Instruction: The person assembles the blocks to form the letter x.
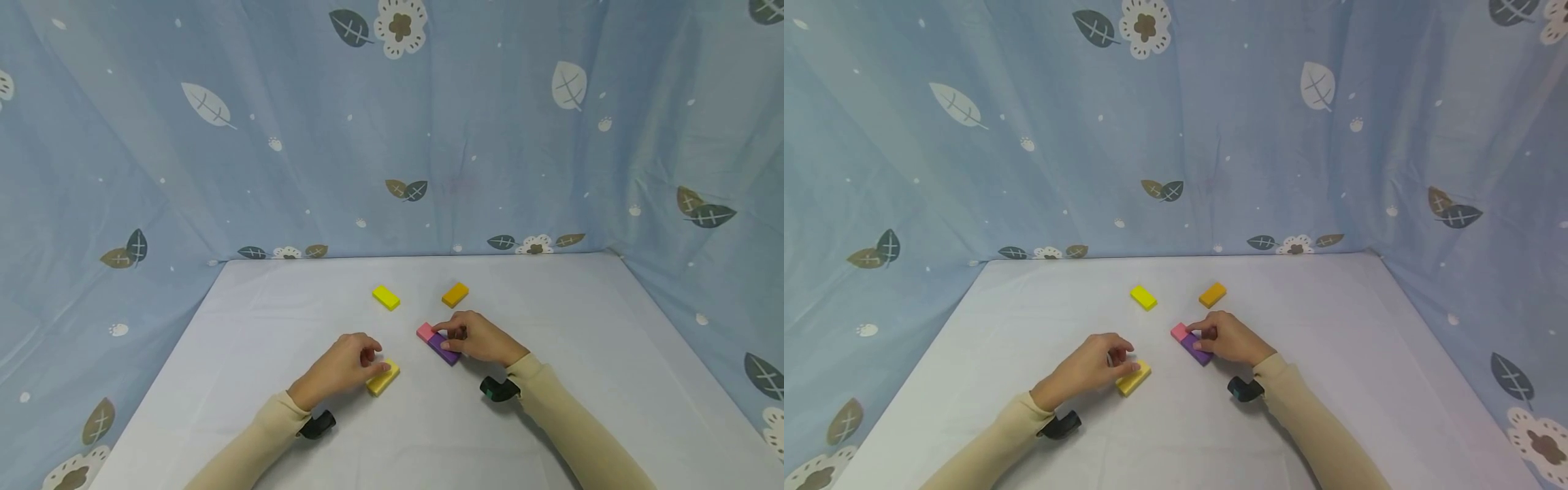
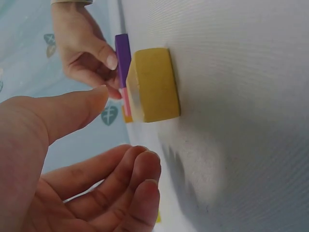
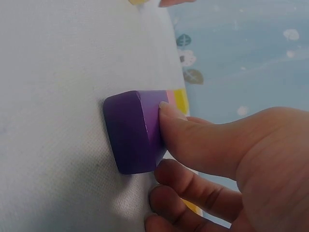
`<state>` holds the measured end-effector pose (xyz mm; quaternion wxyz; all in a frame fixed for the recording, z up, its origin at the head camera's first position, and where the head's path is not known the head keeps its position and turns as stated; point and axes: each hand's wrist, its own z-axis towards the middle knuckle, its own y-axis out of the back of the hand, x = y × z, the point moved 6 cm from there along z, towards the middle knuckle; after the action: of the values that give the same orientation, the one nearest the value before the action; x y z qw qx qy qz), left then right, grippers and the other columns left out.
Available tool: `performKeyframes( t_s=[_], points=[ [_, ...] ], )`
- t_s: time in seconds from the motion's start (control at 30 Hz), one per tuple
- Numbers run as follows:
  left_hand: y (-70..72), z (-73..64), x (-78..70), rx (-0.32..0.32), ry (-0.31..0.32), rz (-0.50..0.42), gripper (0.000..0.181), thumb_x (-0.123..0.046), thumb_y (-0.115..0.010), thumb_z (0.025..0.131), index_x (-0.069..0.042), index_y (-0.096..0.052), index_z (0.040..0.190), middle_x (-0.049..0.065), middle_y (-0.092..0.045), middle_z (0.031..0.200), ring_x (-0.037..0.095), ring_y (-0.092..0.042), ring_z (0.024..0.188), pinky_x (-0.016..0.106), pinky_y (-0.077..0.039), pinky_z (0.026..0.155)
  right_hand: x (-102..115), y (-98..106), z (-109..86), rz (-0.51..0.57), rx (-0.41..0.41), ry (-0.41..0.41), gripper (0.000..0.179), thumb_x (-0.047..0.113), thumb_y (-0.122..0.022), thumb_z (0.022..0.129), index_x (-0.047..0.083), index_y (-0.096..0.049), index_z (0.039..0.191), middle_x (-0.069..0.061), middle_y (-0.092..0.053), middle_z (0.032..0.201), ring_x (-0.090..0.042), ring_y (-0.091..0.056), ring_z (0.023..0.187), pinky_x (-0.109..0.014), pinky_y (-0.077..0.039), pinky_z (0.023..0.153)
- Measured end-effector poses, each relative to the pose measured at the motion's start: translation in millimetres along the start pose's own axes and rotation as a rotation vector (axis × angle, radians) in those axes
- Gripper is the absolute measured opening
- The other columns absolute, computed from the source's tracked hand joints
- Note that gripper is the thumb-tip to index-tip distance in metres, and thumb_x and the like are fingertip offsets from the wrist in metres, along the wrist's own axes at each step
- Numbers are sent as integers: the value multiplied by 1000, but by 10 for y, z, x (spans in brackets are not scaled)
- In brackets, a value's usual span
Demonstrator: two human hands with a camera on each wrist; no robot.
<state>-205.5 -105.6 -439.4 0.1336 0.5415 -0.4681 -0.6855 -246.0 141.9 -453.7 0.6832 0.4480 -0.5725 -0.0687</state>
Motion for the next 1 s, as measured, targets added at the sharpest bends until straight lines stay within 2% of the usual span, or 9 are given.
performKeyframes(
  t_s=[0.43, 0.6, 0.8, 1.0],
  points=[
    [-77, -41, -29, 20, -41, 38, 36, -33, -83, 88, -1, -77, 103, -6, -61, 74, 6, -51, 66, 22, -45, 61, -6, -2, -2, 6, -4, -1, 34, 12, -76, 93, 11, -75, 127, 0, -55, 79, -12, -47, 70, -19, -36, 58],
    [-89, -45, -61, 13, -75, 59, 30, -31, -85, 85, -4, -75, 91, -7, -53, 68, 4, -44, 62, 19, -38, 58, -12, -2, -2, 6, -8, 3, 34, 12, -76, 93, 10, -75, 127, 0, -54, 78, -12, -47, 69, -19, -36, 58],
    [-117, -45, -79, 31, -75, 57, 29, -28, -83, 87, -11, -64, 74, -8, -40, 62, 3, -36, 59, 19, -27, 55, -24, -8, 3, 10, -10, -8, 34, 13, -77, 93, 12, -75, 127, 0, -55, 79, -13, -47, 70, -20, -37, 58],
    [-120, -64, -97, 28, -62, 83, 23, -24, -82, 88, -7, -68, 82, -6, -44, 66, 4, -39, 62, 19, -30, 57, -32, -15, 7, 12, -11, -18, 34, 13, -77, 92, 13, -75, 127, 0, -56, 79, -14, -48, 72, -20, -38, 58]
  ],
)
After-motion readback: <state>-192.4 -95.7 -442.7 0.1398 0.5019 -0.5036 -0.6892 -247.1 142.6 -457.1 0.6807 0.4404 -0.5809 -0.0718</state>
